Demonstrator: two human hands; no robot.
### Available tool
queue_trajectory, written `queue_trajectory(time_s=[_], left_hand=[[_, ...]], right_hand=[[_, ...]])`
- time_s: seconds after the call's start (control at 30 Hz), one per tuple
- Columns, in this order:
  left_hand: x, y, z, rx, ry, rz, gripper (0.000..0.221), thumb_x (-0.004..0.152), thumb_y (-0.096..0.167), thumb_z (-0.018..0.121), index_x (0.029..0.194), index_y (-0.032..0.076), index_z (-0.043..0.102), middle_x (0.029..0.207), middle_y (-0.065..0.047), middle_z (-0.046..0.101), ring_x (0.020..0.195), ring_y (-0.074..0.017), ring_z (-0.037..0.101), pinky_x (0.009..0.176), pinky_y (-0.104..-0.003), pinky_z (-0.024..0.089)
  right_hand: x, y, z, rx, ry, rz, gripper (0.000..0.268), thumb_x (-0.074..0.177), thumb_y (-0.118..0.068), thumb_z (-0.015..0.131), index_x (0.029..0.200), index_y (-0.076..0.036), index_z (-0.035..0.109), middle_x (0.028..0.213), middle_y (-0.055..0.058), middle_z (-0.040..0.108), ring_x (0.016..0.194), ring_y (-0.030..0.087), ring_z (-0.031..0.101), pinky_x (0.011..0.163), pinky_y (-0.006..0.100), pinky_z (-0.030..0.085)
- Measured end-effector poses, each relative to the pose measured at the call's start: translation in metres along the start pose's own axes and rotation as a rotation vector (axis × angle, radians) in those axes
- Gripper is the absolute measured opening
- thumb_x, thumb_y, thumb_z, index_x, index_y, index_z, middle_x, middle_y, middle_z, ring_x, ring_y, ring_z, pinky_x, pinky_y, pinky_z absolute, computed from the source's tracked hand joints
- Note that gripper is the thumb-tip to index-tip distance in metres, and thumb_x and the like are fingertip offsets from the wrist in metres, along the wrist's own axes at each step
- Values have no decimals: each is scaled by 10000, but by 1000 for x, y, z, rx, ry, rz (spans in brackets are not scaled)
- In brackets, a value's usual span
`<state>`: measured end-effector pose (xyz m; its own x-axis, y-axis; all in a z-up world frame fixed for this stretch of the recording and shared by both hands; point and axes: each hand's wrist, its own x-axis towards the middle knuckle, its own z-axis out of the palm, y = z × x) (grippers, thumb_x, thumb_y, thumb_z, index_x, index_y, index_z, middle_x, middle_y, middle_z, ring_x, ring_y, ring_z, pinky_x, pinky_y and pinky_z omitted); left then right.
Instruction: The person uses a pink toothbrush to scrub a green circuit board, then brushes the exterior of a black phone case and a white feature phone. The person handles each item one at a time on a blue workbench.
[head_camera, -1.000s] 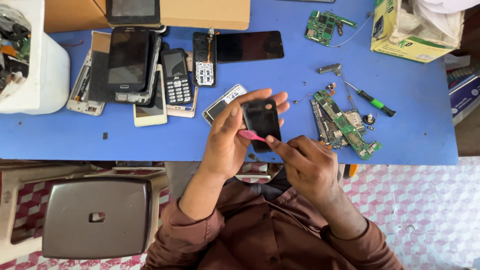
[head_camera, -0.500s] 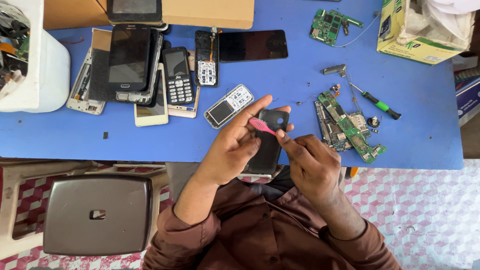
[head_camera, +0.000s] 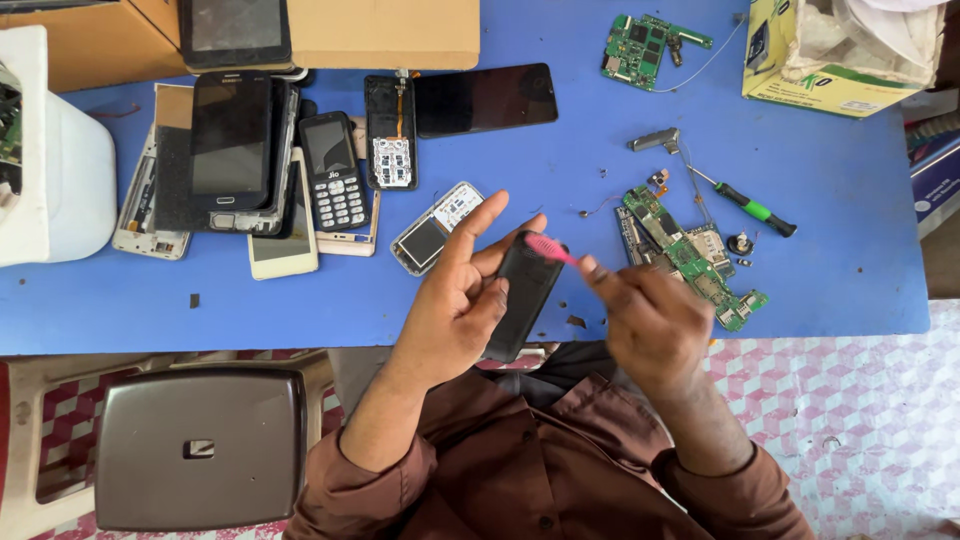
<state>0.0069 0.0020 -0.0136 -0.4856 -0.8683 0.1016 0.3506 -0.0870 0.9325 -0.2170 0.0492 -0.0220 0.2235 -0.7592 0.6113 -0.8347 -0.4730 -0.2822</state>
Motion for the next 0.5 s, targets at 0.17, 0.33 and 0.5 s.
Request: queue_trajectory(time_s=[0.17,0.33,0.5], left_hand=[[4,0,2,112,-7,-40,668,959,-180,404,1582,36,293,1541,-181,575,1285,-184,659,1029,-270,527],[3,2,7,211,38,-57,475,1024,-123,448,1480,8,441,1457,-145,644,1250,-183,674,1035,-277,545],[11,2,8,570,190,1,383,985,-48,583,1361,26,582,1274,-154,745,1148,-200,754,853,-270,581]], right_hand=[[0,14,2,-60,76,20,229,875,115,674,941,-97,731,815,75,714,537,165,503,459,343,377],[3,18,-10,38,95,196,296,1001,83,665,1238,-75,745,904,91,673,652,134,592,553,294,458],[1,3,-6,42,-5,77,378,900,50,685,1217,-142,760,826,68,650,648,161,602,573,320,480]])
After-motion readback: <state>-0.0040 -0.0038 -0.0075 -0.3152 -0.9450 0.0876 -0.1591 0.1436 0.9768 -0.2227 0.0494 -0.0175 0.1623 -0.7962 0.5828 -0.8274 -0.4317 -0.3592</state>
